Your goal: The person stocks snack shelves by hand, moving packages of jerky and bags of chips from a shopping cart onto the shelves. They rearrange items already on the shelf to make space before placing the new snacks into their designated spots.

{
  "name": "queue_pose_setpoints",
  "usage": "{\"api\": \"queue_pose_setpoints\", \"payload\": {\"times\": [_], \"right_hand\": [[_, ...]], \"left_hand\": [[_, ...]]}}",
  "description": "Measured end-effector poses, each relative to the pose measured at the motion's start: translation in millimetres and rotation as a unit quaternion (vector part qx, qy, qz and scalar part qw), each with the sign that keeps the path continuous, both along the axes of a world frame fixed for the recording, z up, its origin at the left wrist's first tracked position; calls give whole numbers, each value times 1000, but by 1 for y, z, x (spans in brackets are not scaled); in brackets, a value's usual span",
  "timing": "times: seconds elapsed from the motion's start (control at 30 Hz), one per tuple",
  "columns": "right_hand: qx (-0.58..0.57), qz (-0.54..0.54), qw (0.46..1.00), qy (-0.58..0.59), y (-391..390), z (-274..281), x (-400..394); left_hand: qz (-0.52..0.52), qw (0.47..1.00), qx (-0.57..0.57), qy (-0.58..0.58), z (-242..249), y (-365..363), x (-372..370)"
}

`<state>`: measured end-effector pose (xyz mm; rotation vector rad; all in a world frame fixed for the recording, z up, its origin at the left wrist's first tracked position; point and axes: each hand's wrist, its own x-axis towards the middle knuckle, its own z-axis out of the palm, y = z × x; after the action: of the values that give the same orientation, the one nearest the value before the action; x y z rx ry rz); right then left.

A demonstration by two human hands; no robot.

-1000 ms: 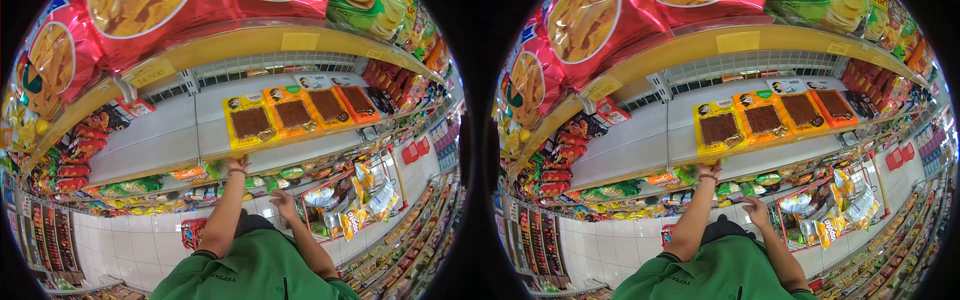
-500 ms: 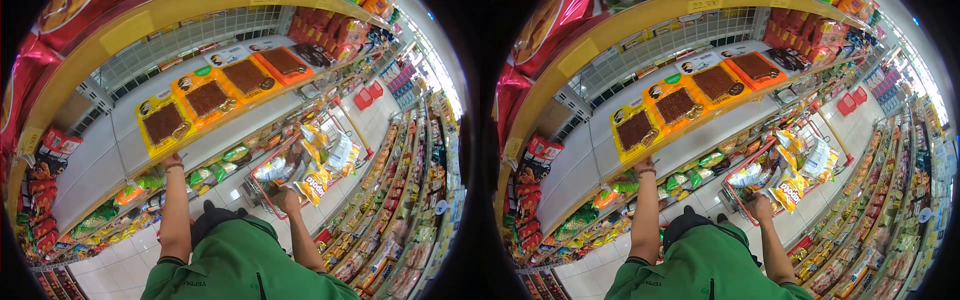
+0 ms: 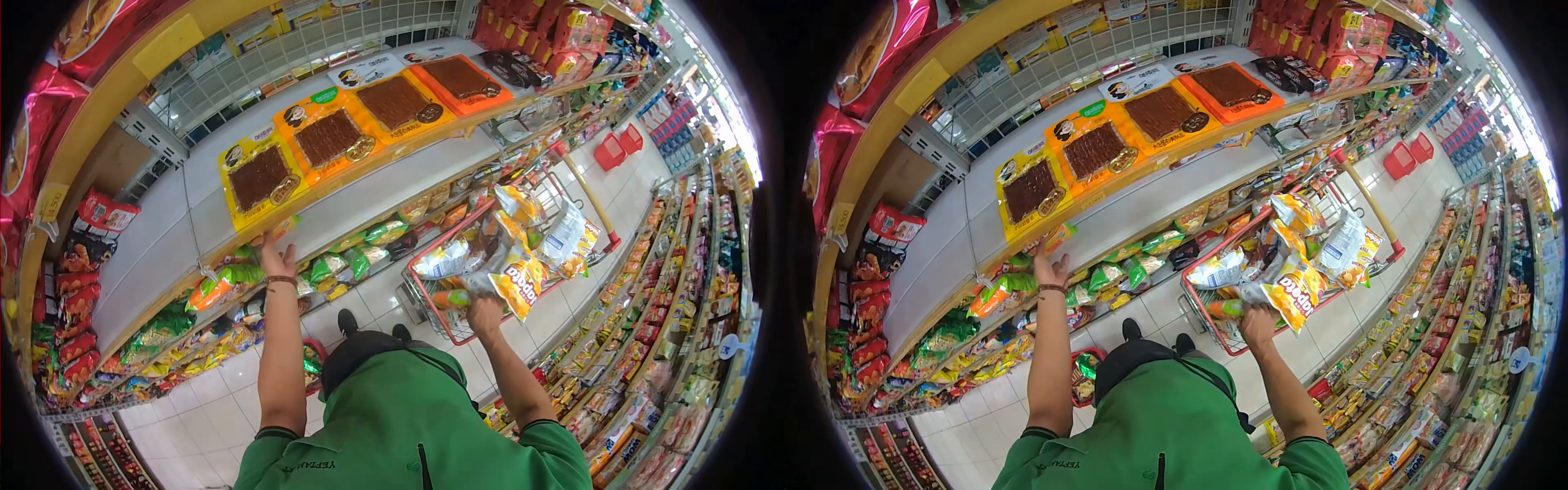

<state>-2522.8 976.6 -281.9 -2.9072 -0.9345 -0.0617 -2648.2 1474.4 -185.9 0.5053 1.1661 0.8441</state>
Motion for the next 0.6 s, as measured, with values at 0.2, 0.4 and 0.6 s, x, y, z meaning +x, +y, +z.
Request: {"api": "queue_pose_setpoints", "payload": {"times": [0.2, 0.4, 0.6], "right_hand": [[149, -171, 969, 101, 32, 112, 13], [390, -174, 871, 240, 34, 153, 31], [534, -148, 694, 460, 66, 163, -4]], "left_hand": [[-158, 982, 50, -89, -36, -110, -39], [-355, 933, 57, 22, -17, -213, -58], [-394, 915, -50, -76, 2, -244, -71]]}}
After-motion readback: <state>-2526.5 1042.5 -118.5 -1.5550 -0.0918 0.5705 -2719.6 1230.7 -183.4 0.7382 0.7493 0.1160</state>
